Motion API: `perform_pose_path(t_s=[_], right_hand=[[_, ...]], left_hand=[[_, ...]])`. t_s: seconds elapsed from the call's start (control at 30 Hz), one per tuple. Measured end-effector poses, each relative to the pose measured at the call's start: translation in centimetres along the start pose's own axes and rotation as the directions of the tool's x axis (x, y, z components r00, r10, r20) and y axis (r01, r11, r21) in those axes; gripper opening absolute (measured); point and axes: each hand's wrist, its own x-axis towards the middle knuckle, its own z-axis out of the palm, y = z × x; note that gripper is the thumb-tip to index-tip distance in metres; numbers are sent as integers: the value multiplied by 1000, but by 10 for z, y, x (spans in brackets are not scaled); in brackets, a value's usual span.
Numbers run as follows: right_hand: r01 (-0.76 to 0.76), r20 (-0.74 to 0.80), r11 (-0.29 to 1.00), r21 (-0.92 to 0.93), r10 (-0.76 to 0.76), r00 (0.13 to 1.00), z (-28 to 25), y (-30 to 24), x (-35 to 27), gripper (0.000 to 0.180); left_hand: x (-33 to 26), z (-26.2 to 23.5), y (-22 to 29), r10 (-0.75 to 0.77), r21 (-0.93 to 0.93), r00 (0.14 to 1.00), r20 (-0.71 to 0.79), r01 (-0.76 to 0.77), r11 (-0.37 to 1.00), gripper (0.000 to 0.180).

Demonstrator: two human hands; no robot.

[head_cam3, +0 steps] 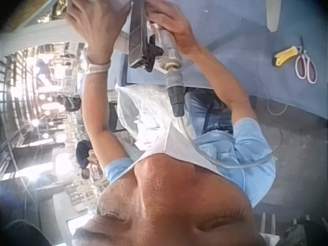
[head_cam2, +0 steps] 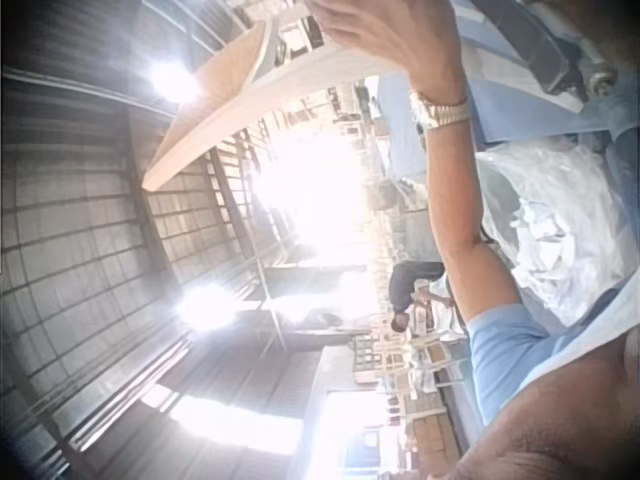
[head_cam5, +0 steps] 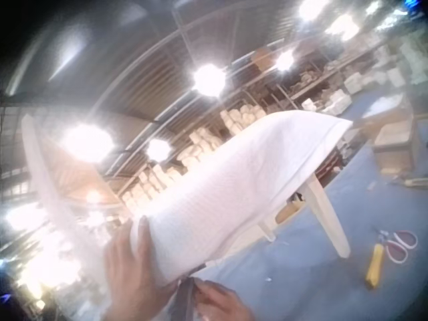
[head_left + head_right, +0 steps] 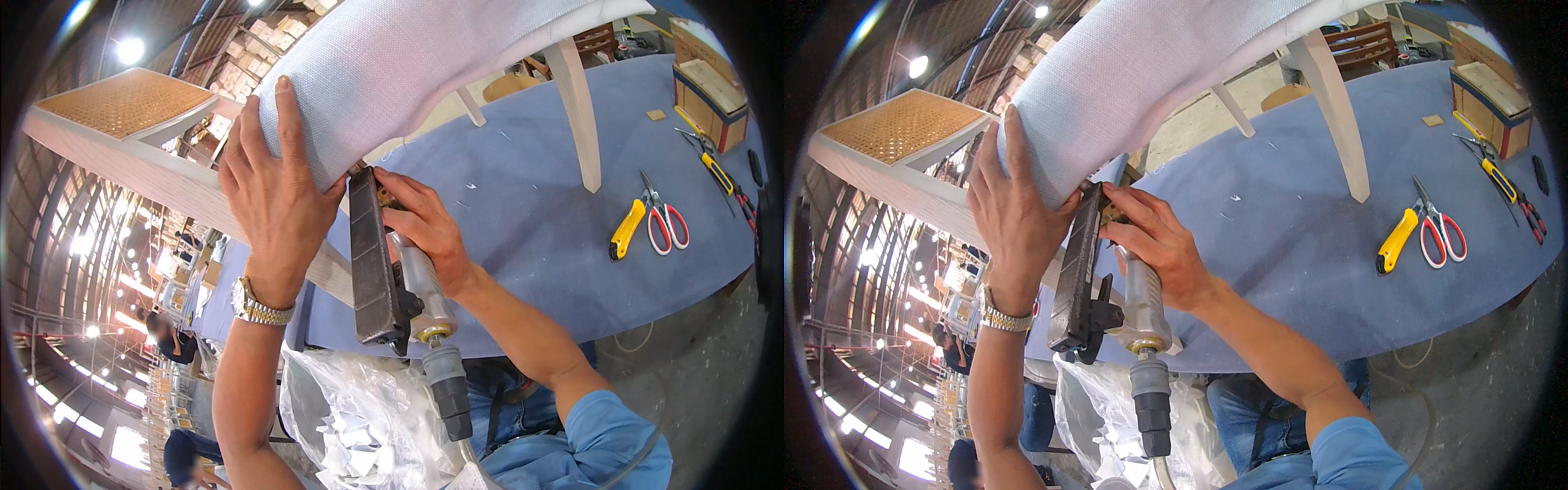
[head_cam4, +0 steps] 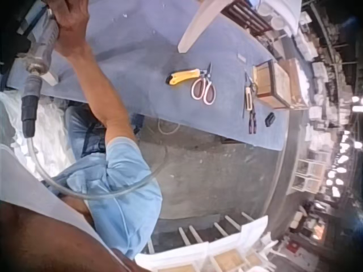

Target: The person covers a wooden chair frame with white fabric, smoothing and stretching it over the seat. They use a pneumatic staple gun to secure the fabric to the underside of the chair and scissors to trim excess material. The person repeatedly repositions the chair to access different sides while stapling and trimming.

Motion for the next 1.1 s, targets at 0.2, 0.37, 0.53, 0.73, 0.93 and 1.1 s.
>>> perform_pose_path(t_s=[0.2,0.37,0.53,0.73,0.93,1.1], right_hand=[[-37,3,999,4,37,999,7,1,0,42],[-7,-14,1000,-4,7,1000,5,4,3,42],[-17,45,1000,-5,17,999,2,-2,3,39],[-42,63,999,-15,43,997,4,-8,4,35],[-89,38,995,42,87,995,-2,-9,-12,32],[-65,106,997,47,59,993,0,-21,-6,33]], left_hand=[[-1,1,3,-31,32,1000,4,31,999,126],[-2,7,3,7,119,1000,-29,-3,993,128],[-4,10,0,36,83,998,-58,-31,996,109],[-3,-4,-14,149,86,987,51,-153,984,105],[-2,-33,-41,192,-26,969,155,-190,981,114],[-10,-22,-31,150,-28,987,54,-149,988,118]])
